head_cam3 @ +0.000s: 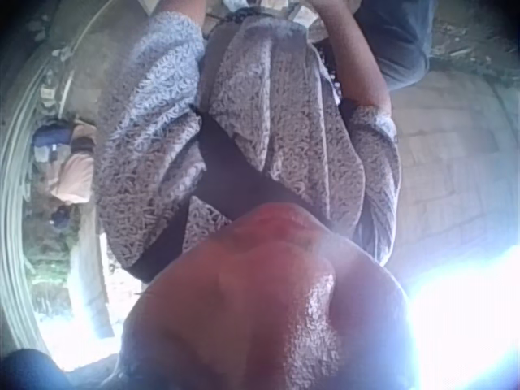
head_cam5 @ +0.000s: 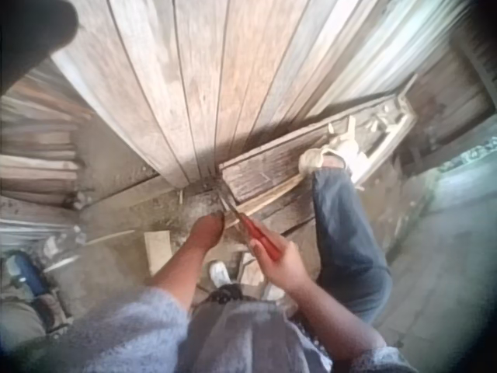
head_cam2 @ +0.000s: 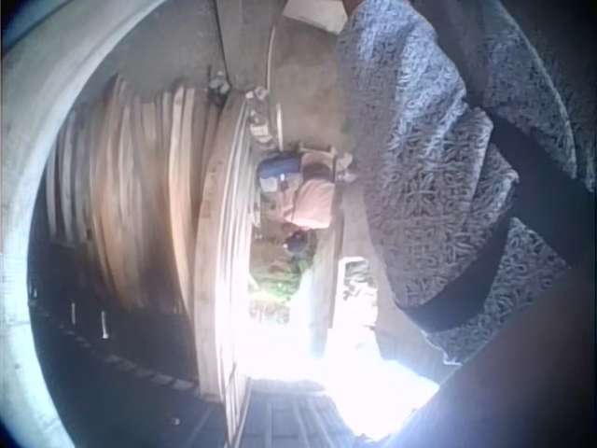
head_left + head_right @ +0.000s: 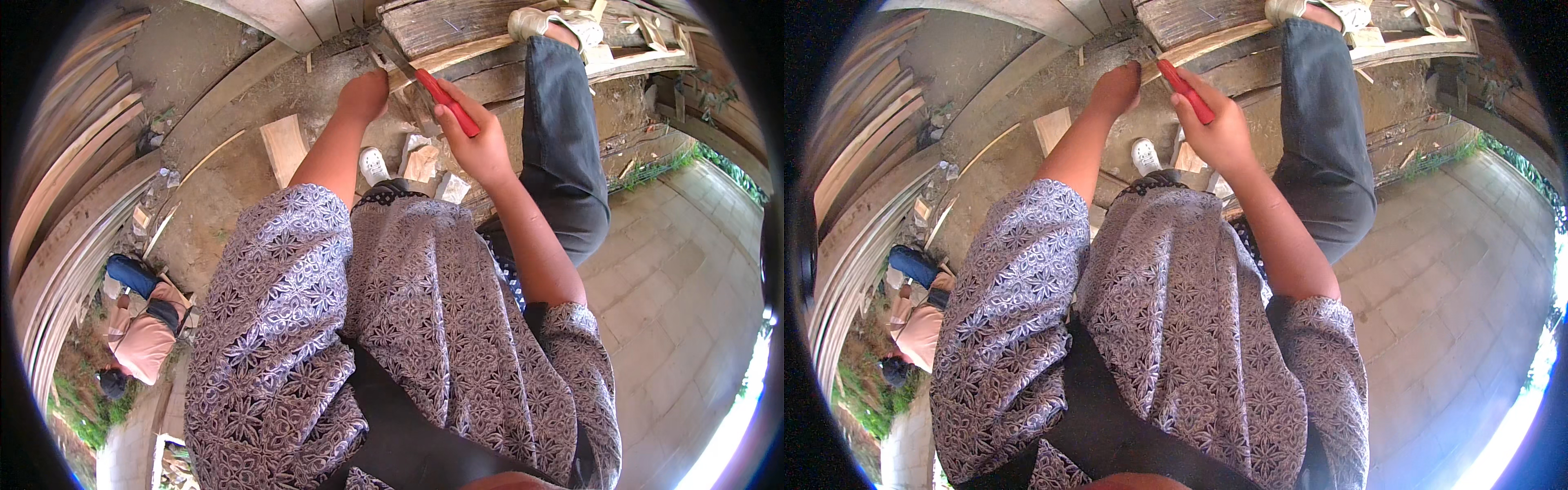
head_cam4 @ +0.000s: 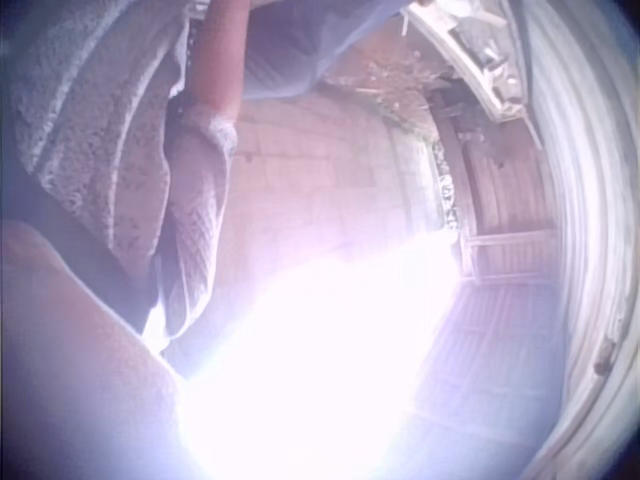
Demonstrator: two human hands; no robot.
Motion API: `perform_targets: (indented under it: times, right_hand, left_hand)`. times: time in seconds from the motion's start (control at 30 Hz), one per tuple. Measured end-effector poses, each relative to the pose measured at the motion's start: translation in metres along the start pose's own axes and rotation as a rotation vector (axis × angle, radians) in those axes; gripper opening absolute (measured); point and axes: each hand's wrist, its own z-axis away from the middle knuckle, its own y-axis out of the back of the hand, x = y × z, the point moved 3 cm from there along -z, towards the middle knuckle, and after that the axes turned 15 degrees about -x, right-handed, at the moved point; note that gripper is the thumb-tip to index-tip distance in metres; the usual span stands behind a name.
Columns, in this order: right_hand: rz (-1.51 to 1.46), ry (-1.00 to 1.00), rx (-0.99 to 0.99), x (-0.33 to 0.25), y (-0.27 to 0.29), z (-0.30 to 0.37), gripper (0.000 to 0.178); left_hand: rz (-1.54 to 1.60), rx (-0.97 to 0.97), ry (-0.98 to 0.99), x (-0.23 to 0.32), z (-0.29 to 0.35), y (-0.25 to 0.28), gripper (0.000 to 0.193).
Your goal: The person assembles a small wooden frame by tapping pieces together with a hammer, then uses a red-handled saw to cut a separate wooden plank on a workbench. The person handles the frame and plank repeatedly while working.
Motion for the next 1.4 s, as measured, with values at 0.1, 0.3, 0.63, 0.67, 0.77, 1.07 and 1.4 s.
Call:
perform_targets:
  times: [0.1, 0.3, 0.63, 0.67, 0.77, 1.07, 1.4]
  right_hand:
    - [-0.044, -0.082, -0.015, -0.004, -0.002, 0.015, 0.040]
    - [0.012, -0.161, -0.071, -0.055, 0.034, 0.105, 0.045]
    - [0.022, -0.033, 0.020, -0.026, -0.003, 0.030, 0.039]
    - [0.057, 0.025, 0.062, -0.015, -0.013, 0.000, 0.039]
    - [-0.027, -0.067, 0.061, -0.006, -0.007, -0.032, 0.041]
    - [-0.164, -0.038, -0.006, 0.038, -0.027, 0.037, 0.046]
    - [-0.047, -0.053, 0.019, 0.025, -0.022, 0.030, 0.043]
  left_hand:
    - [0.049, 0.026, -0.001, 0.007, 0.001, 0.003, 0.019]
    - [0.052, 0.071, 0.017, -0.002, 0.005, -0.003, 0.016]
    - [0.067, 0.072, 0.073, 0.007, 0.002, -0.009, 0.016]
    - [0.063, 0.079, 0.079, 0.007, 0.002, -0.009, 0.016]
    - [0.031, 0.073, 0.055, 0.014, 0.012, 0.001, 0.016]
    - [-0.106, 0.056, 0.065, 0.017, 0.018, -0.006, 0.038]
    - [-0.109, 0.040, 0.059, 0.009, 0.008, -0.020, 0.046]
